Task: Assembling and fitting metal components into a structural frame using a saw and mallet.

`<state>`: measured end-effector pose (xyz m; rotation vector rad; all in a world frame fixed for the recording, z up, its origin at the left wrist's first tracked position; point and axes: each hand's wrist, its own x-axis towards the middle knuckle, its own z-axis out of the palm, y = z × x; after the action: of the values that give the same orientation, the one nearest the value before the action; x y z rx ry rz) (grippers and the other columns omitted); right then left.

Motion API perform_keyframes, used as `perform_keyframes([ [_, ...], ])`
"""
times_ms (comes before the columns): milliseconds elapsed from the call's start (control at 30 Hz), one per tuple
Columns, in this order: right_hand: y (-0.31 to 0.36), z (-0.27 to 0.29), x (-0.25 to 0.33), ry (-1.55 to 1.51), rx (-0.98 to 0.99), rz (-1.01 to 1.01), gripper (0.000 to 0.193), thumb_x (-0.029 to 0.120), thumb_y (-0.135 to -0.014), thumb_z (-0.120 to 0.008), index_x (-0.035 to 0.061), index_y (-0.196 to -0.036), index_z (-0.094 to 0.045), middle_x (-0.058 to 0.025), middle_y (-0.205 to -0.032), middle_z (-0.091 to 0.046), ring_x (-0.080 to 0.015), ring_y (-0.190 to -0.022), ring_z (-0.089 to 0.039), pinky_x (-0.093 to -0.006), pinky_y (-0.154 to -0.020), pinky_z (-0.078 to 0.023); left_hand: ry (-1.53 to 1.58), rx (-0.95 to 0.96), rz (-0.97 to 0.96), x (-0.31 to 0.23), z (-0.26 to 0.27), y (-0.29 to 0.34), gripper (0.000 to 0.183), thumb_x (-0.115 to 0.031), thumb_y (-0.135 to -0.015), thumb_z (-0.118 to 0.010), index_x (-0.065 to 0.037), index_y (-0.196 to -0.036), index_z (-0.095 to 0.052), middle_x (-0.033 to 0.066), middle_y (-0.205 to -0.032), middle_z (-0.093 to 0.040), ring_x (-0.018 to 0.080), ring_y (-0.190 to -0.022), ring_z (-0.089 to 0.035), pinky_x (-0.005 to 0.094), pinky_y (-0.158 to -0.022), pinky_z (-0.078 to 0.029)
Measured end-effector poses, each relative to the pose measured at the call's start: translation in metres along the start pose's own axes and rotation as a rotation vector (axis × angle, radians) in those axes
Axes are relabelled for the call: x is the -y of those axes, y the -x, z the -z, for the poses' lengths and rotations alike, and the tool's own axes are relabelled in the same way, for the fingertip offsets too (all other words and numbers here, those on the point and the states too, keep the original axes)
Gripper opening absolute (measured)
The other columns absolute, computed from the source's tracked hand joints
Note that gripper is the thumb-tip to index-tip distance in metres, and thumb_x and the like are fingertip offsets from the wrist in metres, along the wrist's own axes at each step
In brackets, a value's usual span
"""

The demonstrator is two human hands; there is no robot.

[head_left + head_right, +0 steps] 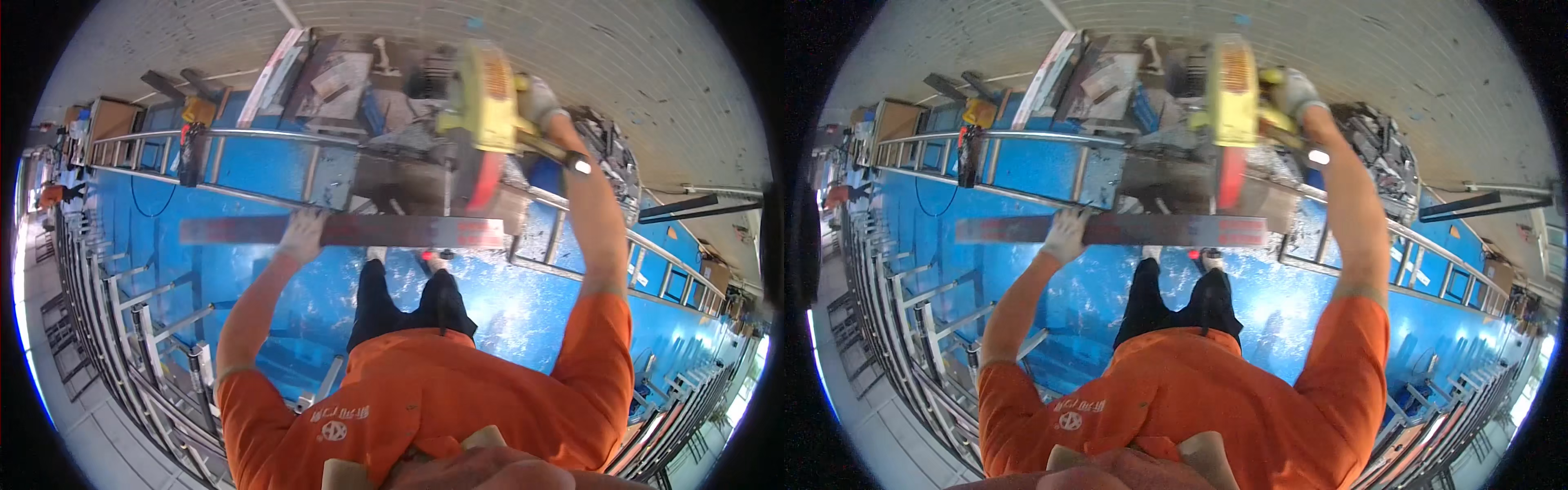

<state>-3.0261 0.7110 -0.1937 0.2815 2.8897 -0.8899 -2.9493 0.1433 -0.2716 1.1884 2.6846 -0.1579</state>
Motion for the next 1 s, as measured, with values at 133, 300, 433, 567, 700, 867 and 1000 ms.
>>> perform_keyframes([
  [133,0.008,0.001,-0.037,-0.113,-0.047,0.056,0.022,0.012,-0.084,-0.057,0.0067,-0.101,-0.07,-0.0109,-0.092,-0.071,-0.0256,-0.076,-0.063,-0.0365,-0.07,-0.052,0.012,0.002,-0.115,0.037,-0.024,-0.064,0.073,-0.029,-0.07,-0.074,-0.005,-0.133,-0.046,0.0197,-0.117,-0.052,0.0371,-0.108,-0.05,0.048,-0.096,-0.039],
  [300,0.017,-0.003,-0.03,-0.532,-0.087,0.316,0.027,0.02,-0.088,-0.059,0.0052,-0.11,-0.067,-0.0086,-0.097,-0.069,-0.0191,-0.083,-0.062,-0.0328,-0.065,-0.052,0.044,-0.146,-0.184,0.077,-0.062,-0.092,0.061,-0.025,-0.076,-0.069,-0.006,-0.131,-0.049,0.0198,-0.119,-0.051,0.0382,-0.111,-0.048,0.0495,-0.098,-0.039],
  [433,0.055,0.011,-0.034,-0.84,-0.198,0.427,0.034,0.026,-0.091,-0.061,0.0041,-0.117,-0.065,-0.0068,-0.102,-0.067,-0.0138,-0.088,-0.061,-0.0299,-0.061,-0.052,0.002,0.067,-0.19,0.092,-0.062,-0.13,0.059,-0.021,-0.078,-0.067,-0.006,-0.132,-0.048,0.0226,-0.125,-0.05,0.0408,-0.115,-0.048,0.0506,-0.098,-0.04],
  [567,0.117,0.093,-0.017,-0.763,-0.229,0.184,0.036,0.028,-0.094,-0.06,0.003,-0.12,-0.064,-0.0069,-0.104,-0.067,-0.0123,-0.091,-0.062,-0.029,-0.063,-0.053,0.05,0.037,-0.287,0.132,-0.106,-0.148,0.077,-0.018,-0.072,-0.072,-0.001,-0.14,-0.041,0.0264,-0.144,-0.041,0.0418,-0.125,-0.046,0.0547,-0.104,-0.037],
  [700,0.146,0.116,0.171,-0.234,0.017,-0.416,0.035,0.028,-0.096,-0.058,0.002,-0.12,-0.063,-0.0096,-0.1,-0.068,-0.0147,-0.089,-0.066,-0.0296,-0.073,-0.054,-0.085,0.296,-0.136,0.171,-0.09,-0.145,0.089,-0.033,-0.068,-0.08,-0.001,-0.141,-0.039,0.0217,-0.138,-0.046,0.0388,-0.121,-0.047,0.0548,-0.106,-0.032],
  [867,0.156,0.139,0.218,-0.015,0.227,-0.731,0.034,0.027,-0.094,-0.06,-0.0011,-0.114,-0.064,-0.0094,-0.086,-0.067,-0.0133,-0.064,-0.063,-0.0256,-0.053,-0.051,-0.141,0.168,-0.17,0.162,-0.111,-0.183,0.095,-0.045,-0.067,-0.081,-0.007,-0.143,-0.037,0.0178,-0.131,-0.049,0.0364,-0.119,-0.047,0.0606,-0.104,-0.034],
  [1000,0.129,0.113,0.209,0.24,0.425,-0.712,0.035,0.03,-0.097,-0.058,-0.0009,-0.114,-0.059,-0.0034,-0.066,-0.059,-0.0104,-0.04,-0.049,-0.0222,-0.036,-0.041,-0.255,0.21,0.007,0.18,-0.095,-0.157,0.096,-0.049,-0.065,-0.081,-0.009,-0.142,-0.041,0.0179,-0.133,-0.049,0.0375,-0.119,-0.048,0.0634,-0.098,-0.037],
])
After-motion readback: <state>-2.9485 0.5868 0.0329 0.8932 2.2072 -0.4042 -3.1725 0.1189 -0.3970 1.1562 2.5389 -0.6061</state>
